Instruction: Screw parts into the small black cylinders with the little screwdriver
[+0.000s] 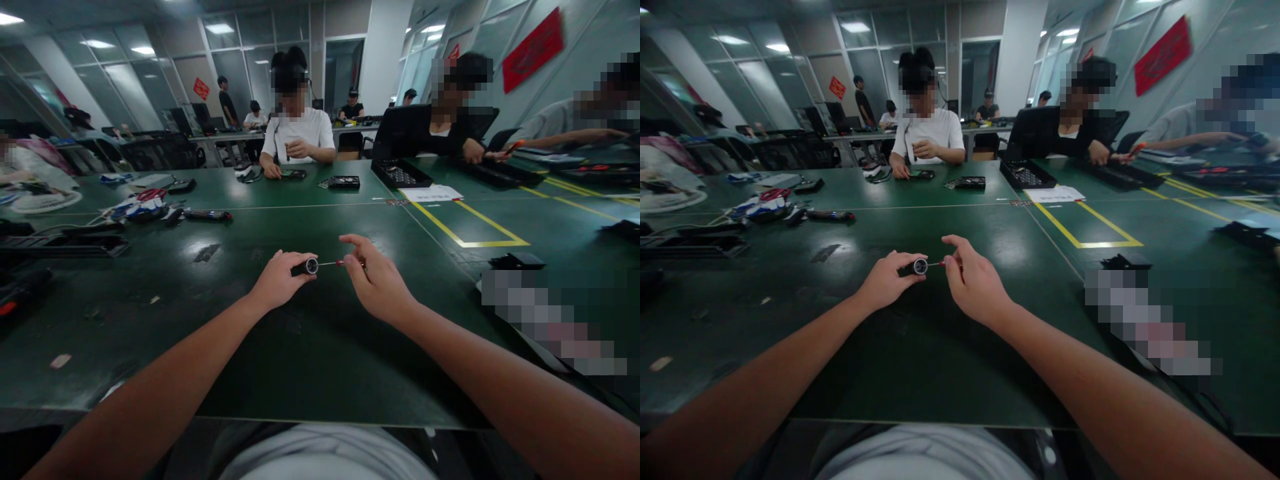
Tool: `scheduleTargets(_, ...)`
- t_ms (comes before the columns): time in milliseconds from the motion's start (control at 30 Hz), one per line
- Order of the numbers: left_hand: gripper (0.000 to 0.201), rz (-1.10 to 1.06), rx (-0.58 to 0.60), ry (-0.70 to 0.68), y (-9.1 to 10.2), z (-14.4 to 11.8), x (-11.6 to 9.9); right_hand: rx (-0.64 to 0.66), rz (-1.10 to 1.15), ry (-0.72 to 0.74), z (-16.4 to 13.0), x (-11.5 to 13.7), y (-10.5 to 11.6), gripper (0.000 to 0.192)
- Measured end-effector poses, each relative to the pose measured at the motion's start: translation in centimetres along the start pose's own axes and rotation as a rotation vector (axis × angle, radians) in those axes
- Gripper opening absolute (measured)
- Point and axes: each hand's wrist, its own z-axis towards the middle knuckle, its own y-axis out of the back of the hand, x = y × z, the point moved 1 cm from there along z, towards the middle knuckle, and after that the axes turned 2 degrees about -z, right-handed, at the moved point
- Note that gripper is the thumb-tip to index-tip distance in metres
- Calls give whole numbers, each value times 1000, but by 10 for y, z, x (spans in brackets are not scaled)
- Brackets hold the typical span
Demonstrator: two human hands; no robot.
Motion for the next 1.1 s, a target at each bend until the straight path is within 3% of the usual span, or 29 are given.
scheduleTargets(300, 36, 6, 19, -15, -1, 0, -1, 34, -11, -79, 0, -1, 2, 35)
scheduleTargets(500, 36, 15, -2, 13, 3, 1, -1, 75, 57, -24, 0, -2, 1, 34)
scheduleTargets(600, 37, 12, -16, 10, 4, 1, -1, 88, 78, -68, 0, -1, 2, 27)
scheduleTargets(800, 36, 7, 17, 13, 2, 1, -1, 56, 108, -152, 2, -5, 1, 21)
scheduleTargets(933, 37, 10, -6, 22, 2, 1, 0, -2, 242, -155, 1, -7, -4, 19)
scheduleTargets(1100, 37, 50, 47, -11, 0, 0, -6, -77, 439, -240, 6, -15, -10, 25)
